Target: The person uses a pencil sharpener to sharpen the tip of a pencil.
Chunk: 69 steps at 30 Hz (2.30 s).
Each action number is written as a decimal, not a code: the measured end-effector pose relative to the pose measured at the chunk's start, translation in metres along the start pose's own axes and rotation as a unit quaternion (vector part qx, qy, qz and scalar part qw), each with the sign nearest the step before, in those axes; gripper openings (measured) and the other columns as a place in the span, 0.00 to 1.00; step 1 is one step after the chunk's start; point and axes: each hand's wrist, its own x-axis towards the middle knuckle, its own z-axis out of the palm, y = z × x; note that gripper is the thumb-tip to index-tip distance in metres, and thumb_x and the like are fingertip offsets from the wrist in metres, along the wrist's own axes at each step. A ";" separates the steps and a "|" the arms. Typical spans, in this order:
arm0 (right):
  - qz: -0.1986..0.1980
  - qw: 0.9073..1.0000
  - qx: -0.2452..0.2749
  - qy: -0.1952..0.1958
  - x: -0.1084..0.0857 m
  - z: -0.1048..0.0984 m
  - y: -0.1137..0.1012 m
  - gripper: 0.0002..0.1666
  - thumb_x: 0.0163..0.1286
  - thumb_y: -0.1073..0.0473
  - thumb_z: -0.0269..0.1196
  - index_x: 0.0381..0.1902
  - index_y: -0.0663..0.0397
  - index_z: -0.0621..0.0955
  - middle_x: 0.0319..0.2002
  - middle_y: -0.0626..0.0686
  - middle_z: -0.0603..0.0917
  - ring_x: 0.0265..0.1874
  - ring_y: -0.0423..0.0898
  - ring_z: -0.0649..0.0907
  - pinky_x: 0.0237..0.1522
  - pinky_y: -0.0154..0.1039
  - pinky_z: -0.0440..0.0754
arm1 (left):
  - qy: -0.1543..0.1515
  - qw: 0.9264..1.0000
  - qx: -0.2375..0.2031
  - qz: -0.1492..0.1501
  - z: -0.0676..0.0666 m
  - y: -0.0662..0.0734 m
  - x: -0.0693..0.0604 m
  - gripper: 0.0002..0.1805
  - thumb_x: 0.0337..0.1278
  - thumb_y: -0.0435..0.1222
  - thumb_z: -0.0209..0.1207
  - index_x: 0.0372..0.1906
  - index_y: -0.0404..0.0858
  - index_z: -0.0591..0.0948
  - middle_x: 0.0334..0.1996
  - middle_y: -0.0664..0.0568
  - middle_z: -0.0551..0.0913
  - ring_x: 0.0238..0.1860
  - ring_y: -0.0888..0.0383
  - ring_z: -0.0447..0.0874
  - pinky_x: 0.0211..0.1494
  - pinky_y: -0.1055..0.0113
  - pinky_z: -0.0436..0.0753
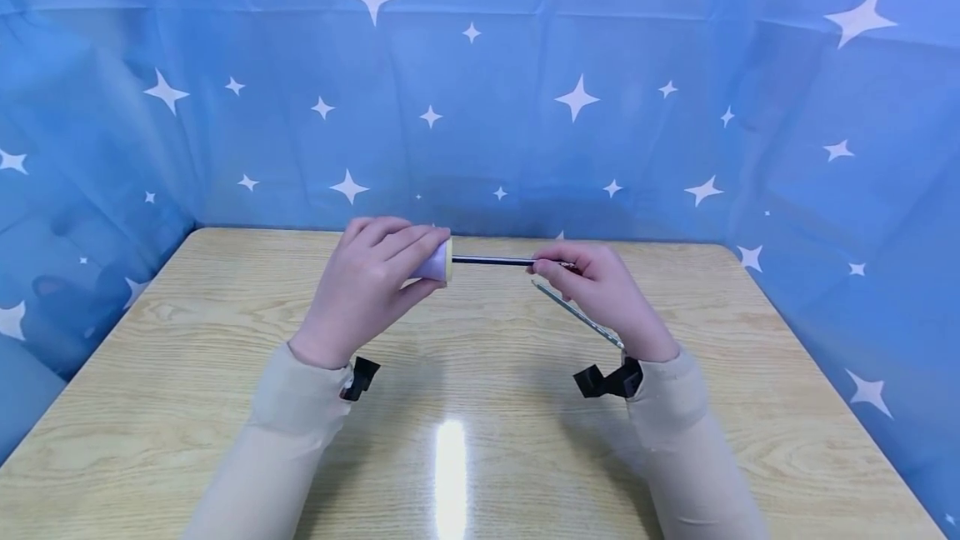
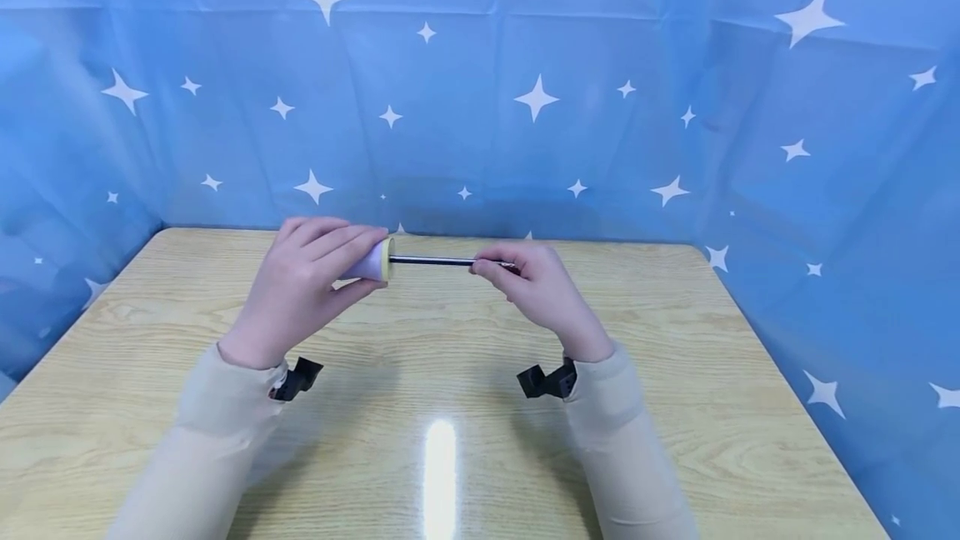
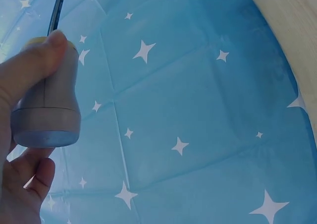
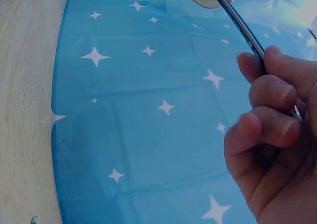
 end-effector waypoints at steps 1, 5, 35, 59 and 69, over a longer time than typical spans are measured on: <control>-0.002 1.000 -0.001 -0.001 0.000 0.000 0.000 0.08 0.71 0.63 0.60 0.39 0.59 0.85 0.22 0.50 0.77 0.16 0.51 0.72 0.17 0.37 0.69 | 0.002 1.000 -0.001 0.003 0.001 0.000 -0.001 0.30 0.38 0.37 0.77 0.53 0.38 0.83 0.46 0.49 0.86 0.45 0.48 0.80 0.49 0.54 0.73; 0.004 1.000 0.013 -0.022 0.002 0.000 0.002 0.10 0.72 0.63 0.58 0.40 0.62 0.84 0.16 0.51 0.72 0.16 0.52 0.71 0.21 0.38 0.71 | 0.003 1.000 0.003 0.017 0.003 0.000 -0.003 0.30 0.39 0.37 0.77 0.53 0.36 0.82 0.46 0.46 0.85 0.45 0.46 0.80 0.50 0.53 0.74; -0.253 0.956 -0.102 0.107 0.009 0.030 0.018 0.07 0.68 0.63 0.62 0.36 0.63 0.84 0.23 0.49 0.78 0.17 0.37 0.67 0.23 0.29 0.65 | -0.083 0.989 -0.100 -0.073 -0.019 -0.018 -0.005 0.31 0.39 0.37 0.76 0.55 0.38 0.82 0.45 0.48 0.86 0.47 0.51 0.79 0.52 0.56 0.74; -0.063 0.996 -0.053 0.020 0.006 0.011 0.006 0.08 0.70 0.60 0.61 0.44 0.53 0.85 0.24 0.45 0.74 0.18 0.43 0.68 0.22 0.36 0.67 | -0.116 0.989 -0.070 -0.062 -0.011 -0.014 -0.003 0.31 0.45 0.44 0.74 0.57 0.40 0.81 0.45 0.50 0.86 0.45 0.53 0.80 0.54 0.55 0.69; -0.275 0.951 -0.109 0.087 0.005 0.018 0.008 0.05 0.66 0.64 0.63 0.35 0.61 0.84 0.26 0.47 0.80 0.20 0.38 0.68 0.25 0.29 0.65 | -0.113 0.982 -0.122 -0.084 -0.018 -0.015 -0.004 0.30 0.44 0.41 0.74 0.57 0.38 0.81 0.48 0.49 0.85 0.48 0.52 0.79 0.50 0.54 0.68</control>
